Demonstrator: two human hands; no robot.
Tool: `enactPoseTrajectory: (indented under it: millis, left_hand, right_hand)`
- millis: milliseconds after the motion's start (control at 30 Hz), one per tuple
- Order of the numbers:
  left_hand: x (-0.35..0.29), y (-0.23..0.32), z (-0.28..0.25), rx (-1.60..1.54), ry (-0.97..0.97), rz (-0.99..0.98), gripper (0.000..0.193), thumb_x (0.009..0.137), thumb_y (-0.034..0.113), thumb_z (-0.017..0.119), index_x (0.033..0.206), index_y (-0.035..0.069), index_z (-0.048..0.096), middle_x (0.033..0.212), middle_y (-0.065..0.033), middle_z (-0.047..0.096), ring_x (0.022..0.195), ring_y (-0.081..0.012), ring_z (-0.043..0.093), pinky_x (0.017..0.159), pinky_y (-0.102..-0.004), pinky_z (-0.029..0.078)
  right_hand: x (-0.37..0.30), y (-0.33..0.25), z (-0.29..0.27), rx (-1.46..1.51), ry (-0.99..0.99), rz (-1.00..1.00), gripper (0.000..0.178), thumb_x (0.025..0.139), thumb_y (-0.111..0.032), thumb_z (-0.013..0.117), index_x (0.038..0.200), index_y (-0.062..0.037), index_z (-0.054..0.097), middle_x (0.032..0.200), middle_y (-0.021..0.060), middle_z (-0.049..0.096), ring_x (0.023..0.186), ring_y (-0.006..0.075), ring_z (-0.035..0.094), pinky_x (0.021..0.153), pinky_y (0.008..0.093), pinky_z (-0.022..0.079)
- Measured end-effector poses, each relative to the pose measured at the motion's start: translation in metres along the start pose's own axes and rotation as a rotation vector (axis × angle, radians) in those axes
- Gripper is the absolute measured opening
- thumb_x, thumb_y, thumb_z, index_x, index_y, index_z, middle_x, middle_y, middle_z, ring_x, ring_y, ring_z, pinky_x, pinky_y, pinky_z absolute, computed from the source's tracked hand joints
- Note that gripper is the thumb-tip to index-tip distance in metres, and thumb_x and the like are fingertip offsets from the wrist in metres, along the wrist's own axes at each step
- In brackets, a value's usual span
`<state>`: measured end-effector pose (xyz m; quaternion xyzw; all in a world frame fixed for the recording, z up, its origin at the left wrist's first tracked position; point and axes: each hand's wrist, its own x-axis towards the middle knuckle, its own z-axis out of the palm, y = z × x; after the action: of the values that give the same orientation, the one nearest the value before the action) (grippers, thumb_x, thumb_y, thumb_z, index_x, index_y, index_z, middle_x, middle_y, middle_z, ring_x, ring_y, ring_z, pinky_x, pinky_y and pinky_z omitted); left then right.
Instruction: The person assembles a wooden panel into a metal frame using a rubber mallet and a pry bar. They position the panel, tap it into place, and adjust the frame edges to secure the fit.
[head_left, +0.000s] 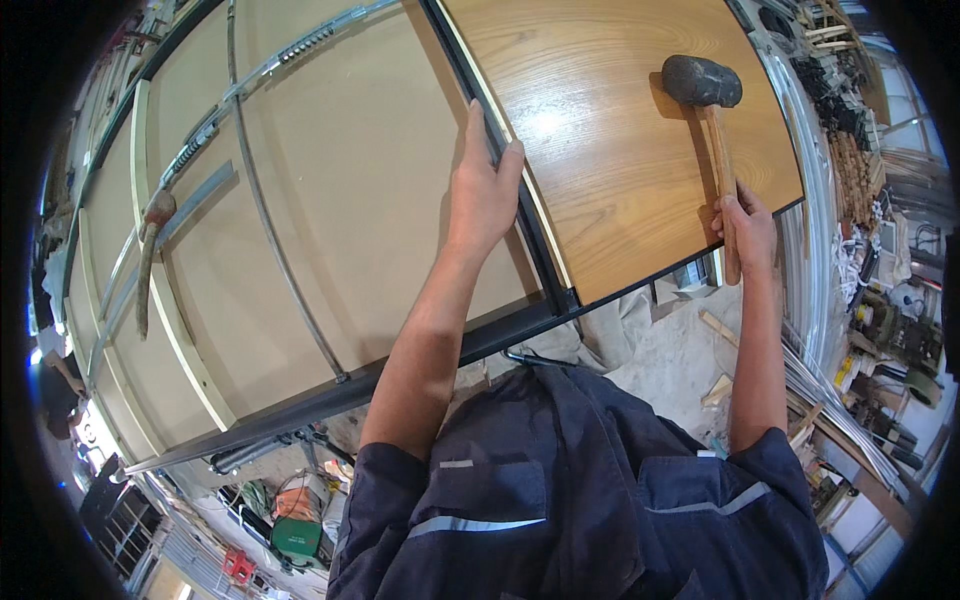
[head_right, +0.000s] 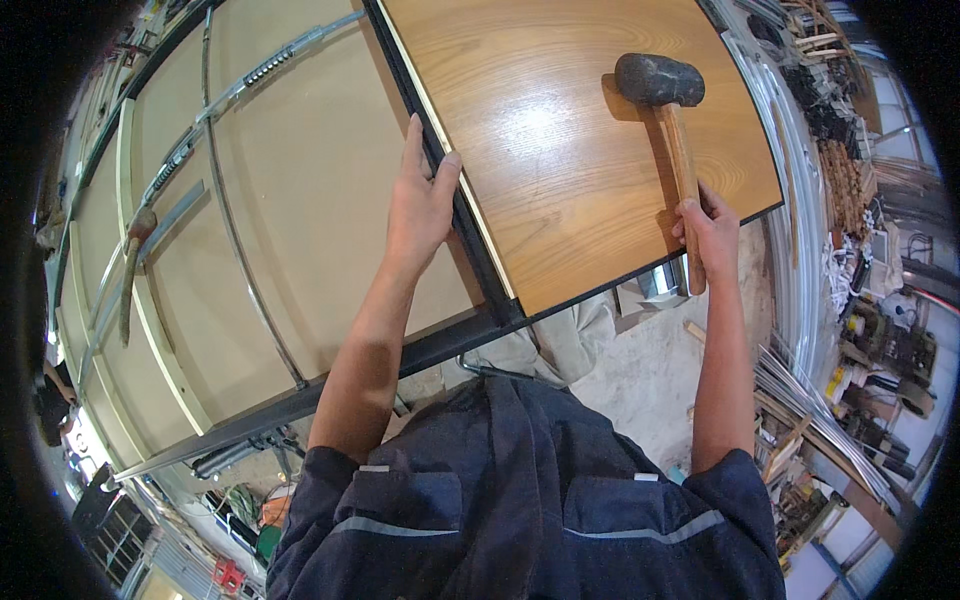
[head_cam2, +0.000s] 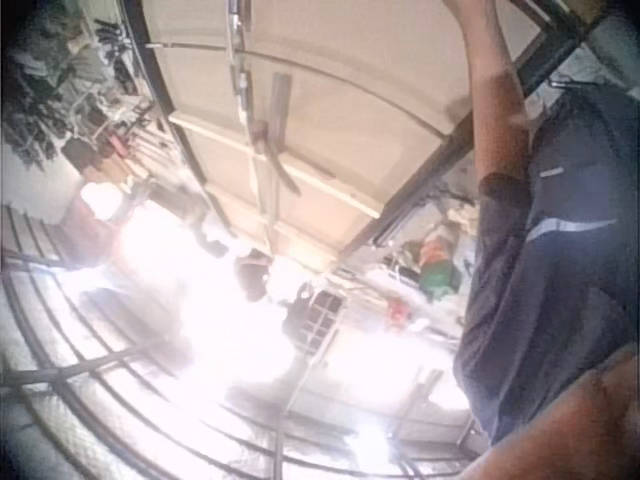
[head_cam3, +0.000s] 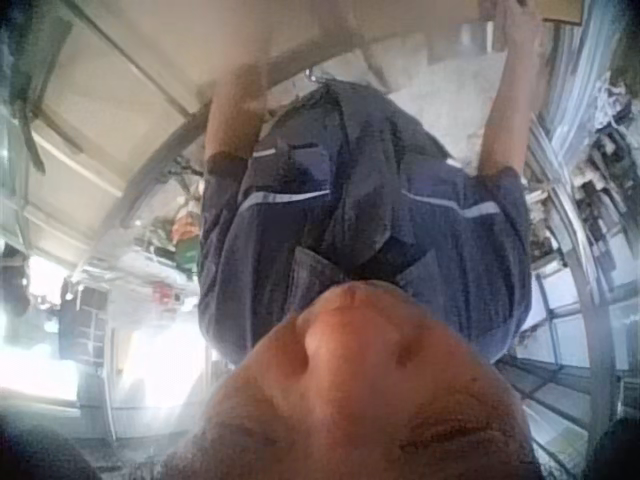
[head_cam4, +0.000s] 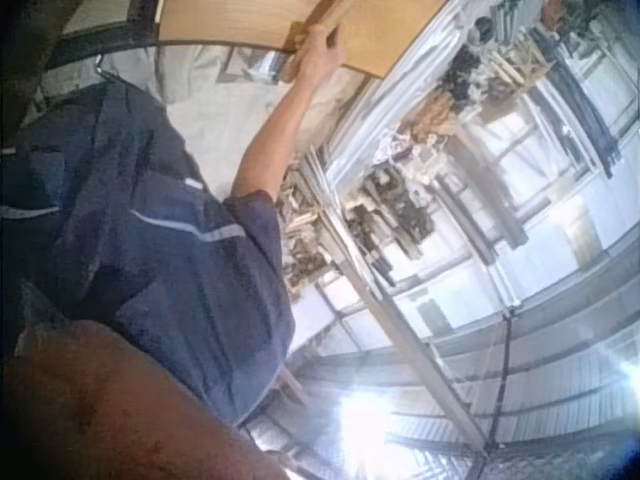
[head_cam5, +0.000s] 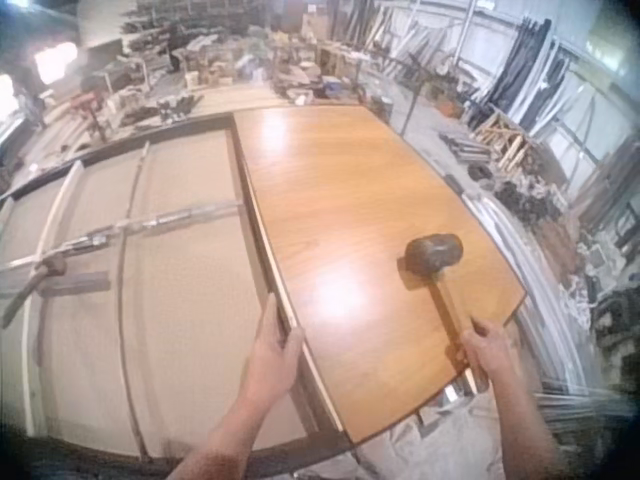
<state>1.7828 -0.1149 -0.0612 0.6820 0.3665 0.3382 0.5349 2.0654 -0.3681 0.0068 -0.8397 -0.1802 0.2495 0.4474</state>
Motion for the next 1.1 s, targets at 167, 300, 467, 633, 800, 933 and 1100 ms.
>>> enactPoseTrajectory:
  millis: [167, 300, 467, 633, 800, 933, 1100]
  left_hand:
    - [-0.001, 0.014, -0.003, 0.245, 0.025, 0.08, 0.07, 0.101, 0.018, 0.058, 0.158, -0.006, 0.024, 0.149, -0.0348, 0.046, 0.137, -0.0413, 0.052, 0.111, -0.0438, 0.045]
    - [0.0, 0.041, -0.01, 0.04, -0.107, -0.24, 0.072, 0.102, 0.018, 0.06, 0.161, 0.0, 0.023, 0.142, -0.0338, 0.054, 0.113, -0.0339, 0.068, 0.093, -0.0399, 0.053]
    - [-0.003, 0.04, -0.02, -0.054, -0.082, -0.233, 0.074, 0.103, 0.022, 0.059, 0.162, 0.004, 0.019, 0.135, -0.0337, 0.059, 0.112, -0.0374, 0.069, 0.098, -0.0424, 0.052]
    - [-0.004, 0.036, -0.028, 0.038, -0.133, -0.221, 0.073, 0.104, 0.026, 0.059, 0.163, 0.008, 0.02, 0.126, -0.0327, 0.064, 0.11, -0.0411, 0.069, 0.098, -0.0459, 0.053]
    - [0.01, 0.019, -0.132, 0.521, 0.163, 0.148, 0.05, 0.099, 0.034, 0.066, 0.142, 0.011, 0.056, 0.128, -0.0234, 0.063, 0.097, -0.036, 0.067, 0.088, -0.0448, 0.055]
    - [0.021, 0.043, -0.331, 0.79, 0.611, 0.148, 0.038, 0.09, 0.021, 0.075, 0.122, 0.002, 0.068, 0.124, -0.0219, 0.064, 0.115, -0.0389, 0.061, 0.096, -0.045, 0.049]
    - [-0.026, 0.014, -0.542, 1.121, 0.629, -0.3, 0.063, 0.096, 0.043, 0.066, 0.137, -0.005, 0.058, 0.124, -0.0317, 0.066, 0.121, -0.0435, 0.062, 0.104, -0.0477, 0.049]
  right_hand:
    - [0.007, 0.021, -0.008, 0.136, -0.019, 0.008, 0.051, 0.092, -0.014, 0.067, 0.139, 0.0023, 0.059, 0.083, 0.0053, 0.065, 0.061, 0.0121, 0.06, 0.053, 0.0267, 0.048]
    - [0.001, 0.01, -0.008, 0.024, -0.026, -0.01, 0.047, 0.091, -0.013, 0.064, 0.134, 0.0029, 0.061, 0.081, 0.0059, 0.065, 0.057, 0.0124, 0.058, 0.051, 0.0272, 0.047]
    - [0.0, -0.006, 0.009, 0.071, -0.001, -0.02, 0.035, 0.092, -0.014, 0.062, 0.123, 0.0011, 0.064, 0.077, 0.0043, 0.062, 0.055, 0.0113, 0.057, 0.05, 0.0266, 0.046]
    - [0.011, 0.006, 0.014, 0.019, 0.064, 0.021, 0.025, 0.096, -0.017, 0.061, 0.114, -0.0004, 0.066, 0.075, 0.0009, 0.057, 0.054, 0.0101, 0.054, 0.049, 0.0254, 0.045]
    - [0.046, 0.055, -0.004, -0.164, 0.126, -0.267, 0.028, 0.1, -0.018, 0.062, 0.118, 0.0019, 0.066, 0.098, 0.0074, 0.065, 0.082, 0.014, 0.063, 0.069, 0.028, 0.053]
    - [0.057, 0.036, -0.033, -0.229, 0.181, -0.334, 0.031, 0.103, -0.017, 0.061, 0.125, 0.0042, 0.066, 0.113, 0.0097, 0.067, 0.104, 0.0173, 0.063, 0.087, 0.0314, 0.055]
    - [0.021, -0.091, 0.088, -0.003, 0.071, -0.339, 0.026, 0.1, -0.008, 0.062, 0.122, 0.0034, 0.068, 0.111, 0.0077, 0.07, 0.089, 0.0154, 0.067, 0.081, 0.0295, 0.056]
